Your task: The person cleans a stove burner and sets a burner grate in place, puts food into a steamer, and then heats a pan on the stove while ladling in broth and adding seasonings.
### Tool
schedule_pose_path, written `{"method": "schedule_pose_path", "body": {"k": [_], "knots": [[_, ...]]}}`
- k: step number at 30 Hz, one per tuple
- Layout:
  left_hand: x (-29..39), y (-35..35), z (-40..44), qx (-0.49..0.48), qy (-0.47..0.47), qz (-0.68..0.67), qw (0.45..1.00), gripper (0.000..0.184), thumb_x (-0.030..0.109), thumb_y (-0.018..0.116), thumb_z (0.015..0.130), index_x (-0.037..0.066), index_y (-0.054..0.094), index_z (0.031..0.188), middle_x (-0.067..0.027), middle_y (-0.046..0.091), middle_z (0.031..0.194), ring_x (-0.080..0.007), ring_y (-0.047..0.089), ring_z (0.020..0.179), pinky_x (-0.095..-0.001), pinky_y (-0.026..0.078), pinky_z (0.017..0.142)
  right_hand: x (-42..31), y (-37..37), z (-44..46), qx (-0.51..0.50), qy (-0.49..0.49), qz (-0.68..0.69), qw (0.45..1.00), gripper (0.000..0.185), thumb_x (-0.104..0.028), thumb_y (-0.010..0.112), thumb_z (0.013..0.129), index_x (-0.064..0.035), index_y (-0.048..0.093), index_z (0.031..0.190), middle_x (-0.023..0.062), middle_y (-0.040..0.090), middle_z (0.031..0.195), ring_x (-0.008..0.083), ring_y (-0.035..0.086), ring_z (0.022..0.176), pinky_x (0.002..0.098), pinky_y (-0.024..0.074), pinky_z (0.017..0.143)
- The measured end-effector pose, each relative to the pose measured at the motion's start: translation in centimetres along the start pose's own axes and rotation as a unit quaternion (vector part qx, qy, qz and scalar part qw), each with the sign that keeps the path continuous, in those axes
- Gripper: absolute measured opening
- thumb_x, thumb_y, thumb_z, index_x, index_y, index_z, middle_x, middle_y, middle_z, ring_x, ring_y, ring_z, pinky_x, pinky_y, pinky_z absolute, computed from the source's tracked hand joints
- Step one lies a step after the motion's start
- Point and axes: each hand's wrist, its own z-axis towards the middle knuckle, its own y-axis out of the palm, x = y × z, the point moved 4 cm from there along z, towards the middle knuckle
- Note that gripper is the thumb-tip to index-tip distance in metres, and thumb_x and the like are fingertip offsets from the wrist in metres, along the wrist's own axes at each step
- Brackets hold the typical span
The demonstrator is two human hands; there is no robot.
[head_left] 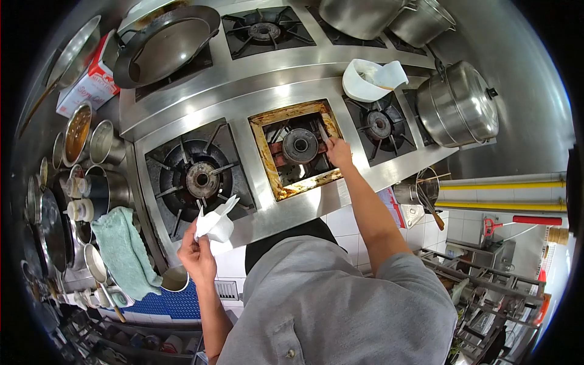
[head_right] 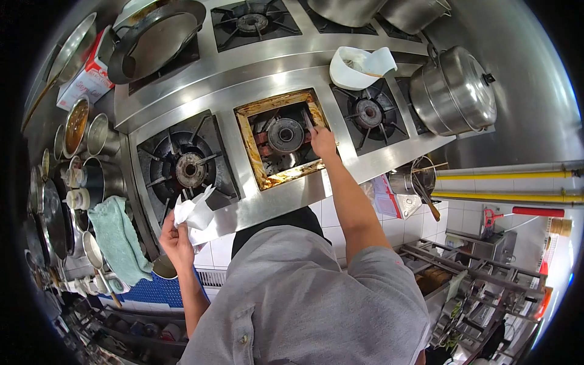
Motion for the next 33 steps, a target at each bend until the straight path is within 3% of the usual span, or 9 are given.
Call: {"method": "schedule_pose_path", "body": {"k": [4, 9, 12, 15, 18, 24, 27, 29, 33], "knots": [[0.4, 0.0, -0.4, 0.011, -0.009, 0.011, 1.000, 0.033, -0.005, 0.049, 0.088, -0.008, 0.060, 0.120, -0.0066, 0.068, 0.095, -0.0066, 0.060, 0.074, -0.0186, 0.045, 0.062, -5.2, -1.6, 3.3, -0.074, -0.016, -0.187, 0.979, 0.022, -0.024, 0.057, 0.094, -0.0092, 0.070, 0.102, 0.0198, 0.069, 0.100, 0.0357, 0.067, 0.095, 0.0464, 0.0523, 0.083], [0.9, -0.1, -2.1, 0.031, -0.027, 0.045, 0.998, 0.033, -0.005, 0.049, 0.089, -0.009, 0.059, 0.120, -0.0079, 0.067, 0.099, -0.0074, 0.062, 0.083, -0.0194, 0.046, 0.069, -6.9, -1.5, 5.9, -0.187, -0.087, -0.333, 0.920, 0.021, -0.021, 0.060, 0.091, -0.0114, 0.069, 0.107, 0.0165, 0.069, 0.106, 0.0350, 0.066, 0.100, 0.0446, 0.0529, 0.087], [0.2, -0.2, -2.7, 0.057, -0.044, 0.034, 0.997, 0.033, -0.005, 0.050, 0.089, -0.009, 0.059, 0.121, -0.0071, 0.067, 0.101, -0.0062, 0.060, 0.085, -0.0193, 0.045, 0.070, -5.7, -3.1, 5.6, -0.154, -0.123, -0.319, 0.927, 0.022, -0.016, 0.060, 0.088, -0.0123, 0.069, 0.107, 0.0169, 0.069, 0.103, 0.0347, 0.066, 0.099, 0.0455, 0.0528, 0.087], [-0.4, -0.1, -2.9, 0.069, -0.032, 0.023, 0.997, 0.034, -0.006, 0.051, 0.088, -0.007, 0.061, 0.121, -0.0041, 0.067, 0.095, -0.0032, 0.053, 0.072, -0.0178, 0.040, 0.060, -5.0, -6.3, 3.9, -0.209, -0.120, -0.404, 0.882, 0.024, -0.012, 0.057, 0.087, -0.0144, 0.069, 0.108, 0.0172, 0.069, 0.105, 0.0343, 0.066, 0.102, 0.0457, 0.0533, 0.085], [-0.7, 0.2, -2.3, 0.065, -0.032, 0.019, 0.997, 0.035, -0.005, 0.052, 0.087, -0.005, 0.063, 0.120, -0.0040, 0.068, 0.091, -0.0032, 0.052, 0.068, -0.0182, 0.040, 0.056, -4.6, -10.6, 3.3, -0.147, -0.171, -0.462, 0.858, 0.021, -0.015, 0.053, 0.089, -0.0141, 0.073, 0.095, 0.0117, 0.071, 0.100, 0.0296, 0.066, 0.101, 0.0479, 0.0450, 0.092], [0.7, 1.2, -0.3, 0.009, -0.006, 0.057, 0.998, 0.032, -0.003, 0.052, 0.090, -0.002, 0.064, 0.120, -0.0066, 0.071, 0.098, -0.0064, 0.059, 0.078, -0.0209, 0.045, 0.064, -9.0, -9.9, 4.3, -0.177, -0.429, -0.651, 0.601, 0.019, -0.024, 0.056, 0.089, -0.0205, 0.075, 0.089, -0.0009, 0.069, 0.104, 0.0179, 0.051, 0.115, 0.0451, 0.0268, 0.106], [1.7, 1.1, -0.7, 0.027, 0.008, 0.037, 0.999, 0.031, -0.003, 0.053, 0.092, -0.002, 0.064, 0.120, -0.0088, 0.071, 0.105, -0.0093, 0.062, 0.086, -0.0214, 0.047, 0.070, -10.5, -7.7, 5.5, -0.208, -0.468, -0.693, 0.507, 0.019, -0.026, 0.057, 0.089, -0.0217, 0.075, 0.092, -0.0054, 0.069, 0.105, 0.0169, 0.050, 0.118, 0.0449, 0.0249, 0.106], [1.2, 0.8, -1.5, 0.059, 0.013, 0.046, 0.997, 0.033, -0.003, 0.052, 0.092, -0.005, 0.060, 0.124, -0.0039, 0.067, 0.097, -0.0016, 0.054, 0.071, -0.0155, 0.039, 0.058, -11.1, -6.8, 5.6, -0.243, -0.474, -0.696, 0.481, 0.019, -0.026, 0.057, 0.089, -0.0233, 0.075, 0.094, -0.0068, 0.069, 0.106, 0.0163, 0.049, 0.119, 0.0442, 0.0239, 0.106], [-0.5, 0.9, -5.2, 0.123, -0.023, 0.039, 0.991, 0.032, -0.002, 0.053, 0.094, -0.007, 0.058, 0.125, -0.0063, 0.067, 0.100, -0.0062, 0.058, 0.082, -0.0178, 0.044, 0.072, -9.0, -4.2, 6.9, -0.308, -0.491, -0.692, 0.430, 0.016, -0.026, 0.061, 0.086, -0.0269, 0.075, 0.094, -0.0060, 0.070, 0.102, 0.0171, 0.050, 0.119, 0.0427, 0.0261, 0.103]]}}
